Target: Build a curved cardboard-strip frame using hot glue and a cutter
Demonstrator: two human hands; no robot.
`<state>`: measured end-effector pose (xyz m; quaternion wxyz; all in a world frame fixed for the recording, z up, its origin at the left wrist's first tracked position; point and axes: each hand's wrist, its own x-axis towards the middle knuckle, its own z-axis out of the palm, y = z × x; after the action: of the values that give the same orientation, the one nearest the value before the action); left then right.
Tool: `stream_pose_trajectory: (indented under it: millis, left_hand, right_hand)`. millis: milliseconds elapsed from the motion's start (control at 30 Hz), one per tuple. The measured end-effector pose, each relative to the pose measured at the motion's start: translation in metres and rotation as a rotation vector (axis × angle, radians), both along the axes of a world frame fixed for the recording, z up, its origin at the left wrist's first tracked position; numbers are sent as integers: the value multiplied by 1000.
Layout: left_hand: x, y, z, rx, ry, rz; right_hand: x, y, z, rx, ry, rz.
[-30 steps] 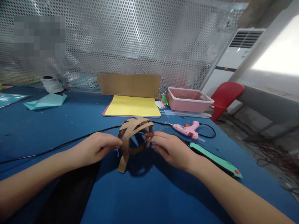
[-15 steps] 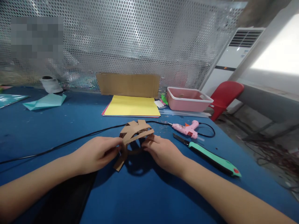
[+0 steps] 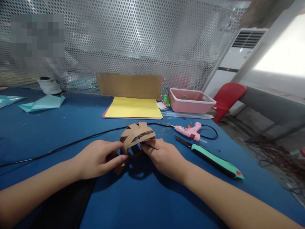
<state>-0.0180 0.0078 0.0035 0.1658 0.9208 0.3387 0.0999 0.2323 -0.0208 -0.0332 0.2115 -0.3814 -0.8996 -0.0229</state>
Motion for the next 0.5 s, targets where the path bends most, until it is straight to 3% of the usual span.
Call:
stream_pose_trajectory:
  millis: [200, 300, 400, 467, 500]
  left_hand:
    - [-1, 3, -10, -5, -8, -10]
    - [-1, 3, -11, -1, -10, -10]
    - [-1, 4, -10, 14, 3, -12]
    - [0, 5, -8, 26, 20, -20]
    - [0, 5, -8, 29, 28, -22]
  right_hand:
    - [2, -3, -4, 80, -9, 4]
    - [-1, -6, 14, 258, 30, 35]
    - [-16, -13, 43, 343, 95, 248]
    - [-30, -28, 48, 235, 51, 419]
    - [-38, -41, 41, 120, 23, 463]
